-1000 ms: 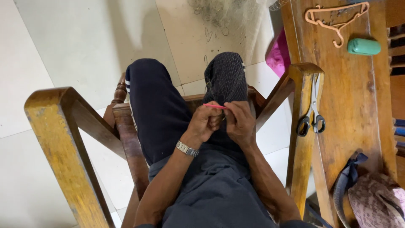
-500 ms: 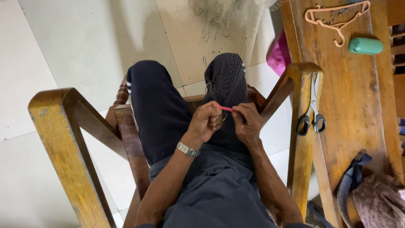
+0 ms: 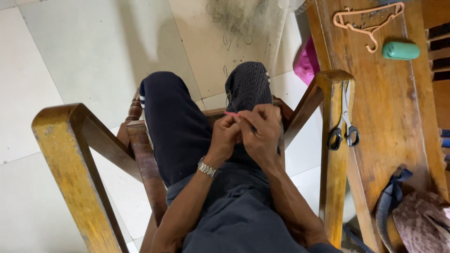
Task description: Repairing a black mesh fishing net using a netting needle and scissors
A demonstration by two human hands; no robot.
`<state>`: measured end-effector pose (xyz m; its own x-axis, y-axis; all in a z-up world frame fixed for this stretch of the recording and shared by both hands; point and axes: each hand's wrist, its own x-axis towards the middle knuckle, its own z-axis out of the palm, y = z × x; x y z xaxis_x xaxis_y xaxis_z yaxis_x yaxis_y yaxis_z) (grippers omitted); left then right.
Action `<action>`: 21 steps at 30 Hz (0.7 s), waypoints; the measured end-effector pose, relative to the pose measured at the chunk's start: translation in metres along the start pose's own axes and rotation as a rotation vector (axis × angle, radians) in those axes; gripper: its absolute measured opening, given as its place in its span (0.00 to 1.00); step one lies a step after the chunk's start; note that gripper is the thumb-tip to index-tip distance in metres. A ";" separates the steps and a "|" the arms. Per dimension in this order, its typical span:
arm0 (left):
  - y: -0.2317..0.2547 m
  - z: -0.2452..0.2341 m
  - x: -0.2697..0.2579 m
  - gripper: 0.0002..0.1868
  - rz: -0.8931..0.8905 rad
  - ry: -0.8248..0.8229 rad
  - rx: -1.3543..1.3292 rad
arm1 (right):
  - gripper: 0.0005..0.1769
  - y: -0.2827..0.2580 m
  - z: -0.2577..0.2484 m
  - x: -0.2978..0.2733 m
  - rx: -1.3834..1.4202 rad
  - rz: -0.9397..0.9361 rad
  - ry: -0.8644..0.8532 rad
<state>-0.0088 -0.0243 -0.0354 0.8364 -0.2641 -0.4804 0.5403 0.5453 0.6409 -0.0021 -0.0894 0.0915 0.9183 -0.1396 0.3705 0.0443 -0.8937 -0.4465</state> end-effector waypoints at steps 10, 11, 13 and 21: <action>0.019 -0.002 -0.017 0.06 0.046 -0.141 0.016 | 0.11 -0.057 -0.037 -0.038 0.752 -0.625 -0.619; 0.022 -0.002 -0.020 0.07 0.057 -0.178 0.024 | 0.15 -0.059 -0.039 -0.044 0.831 -0.585 -0.638; 0.024 -0.001 -0.022 0.07 0.071 -0.195 0.032 | 0.12 -0.055 -0.033 -0.050 0.827 -0.580 -0.609; 0.026 0.001 -0.029 0.06 0.071 -0.210 0.053 | 0.11 -0.060 -0.035 -0.043 0.911 -0.578 -0.598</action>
<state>-0.0196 -0.0033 -0.0045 0.8702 -0.3898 -0.3013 0.4791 0.5270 0.7019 -0.0584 -0.0451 0.1308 0.6974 0.6086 0.3784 0.5421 -0.1027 -0.8340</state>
